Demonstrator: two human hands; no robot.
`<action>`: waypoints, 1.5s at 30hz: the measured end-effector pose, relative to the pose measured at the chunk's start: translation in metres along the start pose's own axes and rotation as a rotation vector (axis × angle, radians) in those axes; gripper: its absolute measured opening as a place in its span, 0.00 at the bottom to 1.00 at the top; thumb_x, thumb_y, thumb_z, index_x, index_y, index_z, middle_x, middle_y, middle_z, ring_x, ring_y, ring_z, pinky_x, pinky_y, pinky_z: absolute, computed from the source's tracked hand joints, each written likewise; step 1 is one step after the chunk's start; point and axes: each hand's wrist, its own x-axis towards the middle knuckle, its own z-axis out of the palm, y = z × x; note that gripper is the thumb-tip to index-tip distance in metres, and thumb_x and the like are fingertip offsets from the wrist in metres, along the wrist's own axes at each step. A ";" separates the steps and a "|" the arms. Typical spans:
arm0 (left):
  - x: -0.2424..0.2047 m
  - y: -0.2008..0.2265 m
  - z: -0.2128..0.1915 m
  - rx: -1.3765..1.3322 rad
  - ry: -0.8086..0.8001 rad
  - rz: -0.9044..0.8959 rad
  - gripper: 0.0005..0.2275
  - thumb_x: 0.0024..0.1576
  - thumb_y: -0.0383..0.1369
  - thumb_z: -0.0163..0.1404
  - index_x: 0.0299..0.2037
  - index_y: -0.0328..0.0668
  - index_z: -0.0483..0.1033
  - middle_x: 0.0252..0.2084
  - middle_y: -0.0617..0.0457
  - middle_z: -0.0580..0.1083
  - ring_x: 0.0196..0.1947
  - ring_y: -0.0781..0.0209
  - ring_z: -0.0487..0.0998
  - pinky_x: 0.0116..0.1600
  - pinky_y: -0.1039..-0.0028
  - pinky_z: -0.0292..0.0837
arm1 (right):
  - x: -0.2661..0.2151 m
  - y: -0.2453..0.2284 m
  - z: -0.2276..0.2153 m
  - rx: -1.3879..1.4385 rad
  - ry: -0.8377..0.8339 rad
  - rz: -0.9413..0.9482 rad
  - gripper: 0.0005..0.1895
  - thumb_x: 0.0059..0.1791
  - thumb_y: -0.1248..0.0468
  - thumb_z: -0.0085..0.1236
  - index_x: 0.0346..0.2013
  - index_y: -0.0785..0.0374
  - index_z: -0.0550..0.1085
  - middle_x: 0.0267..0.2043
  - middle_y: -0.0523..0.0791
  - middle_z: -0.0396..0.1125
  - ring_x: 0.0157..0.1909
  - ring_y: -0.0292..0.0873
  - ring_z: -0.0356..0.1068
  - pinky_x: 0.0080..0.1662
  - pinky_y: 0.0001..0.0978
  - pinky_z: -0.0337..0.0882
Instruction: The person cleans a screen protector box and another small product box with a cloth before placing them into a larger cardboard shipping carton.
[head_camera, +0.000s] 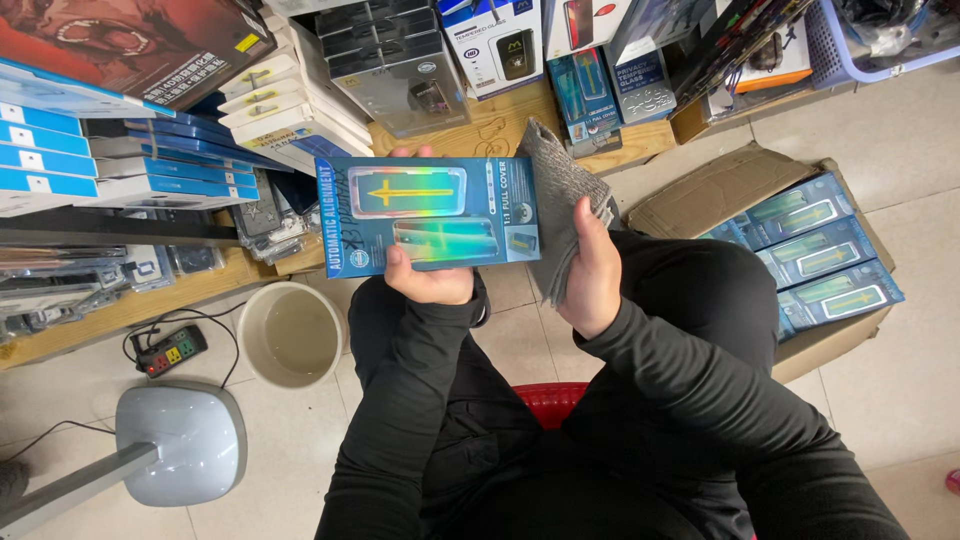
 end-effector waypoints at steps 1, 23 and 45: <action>-0.002 -0.002 -0.002 0.001 0.000 -0.002 0.32 0.56 0.49 0.39 0.70 0.49 0.47 0.66 0.39 0.56 0.67 0.40 0.62 0.70 0.44 0.57 | 0.003 0.000 -0.004 0.001 0.002 0.001 0.27 0.56 0.53 0.40 0.62 0.72 0.63 0.63 0.62 0.59 0.64 0.60 0.62 0.64 0.53 0.63; 0.010 0.018 -0.007 0.326 -0.073 -0.553 0.27 0.60 0.36 0.53 0.69 0.48 0.57 0.57 0.47 0.72 0.55 0.59 0.74 0.58 0.61 0.73 | 0.007 -0.047 0.032 -0.718 -0.532 -0.381 0.31 0.58 0.53 0.35 0.65 0.78 0.56 0.71 0.63 0.44 0.72 0.65 0.37 0.69 0.62 0.42; -0.010 0.011 0.012 -0.374 0.074 -0.961 0.27 0.63 0.52 0.41 0.63 0.38 0.65 0.57 0.37 0.71 0.54 0.46 0.75 0.60 0.53 0.71 | 0.022 -0.032 0.022 -1.518 -0.630 -0.916 0.39 0.52 0.34 0.31 0.68 0.54 0.61 0.74 0.56 0.43 0.75 0.65 0.32 0.69 0.63 0.29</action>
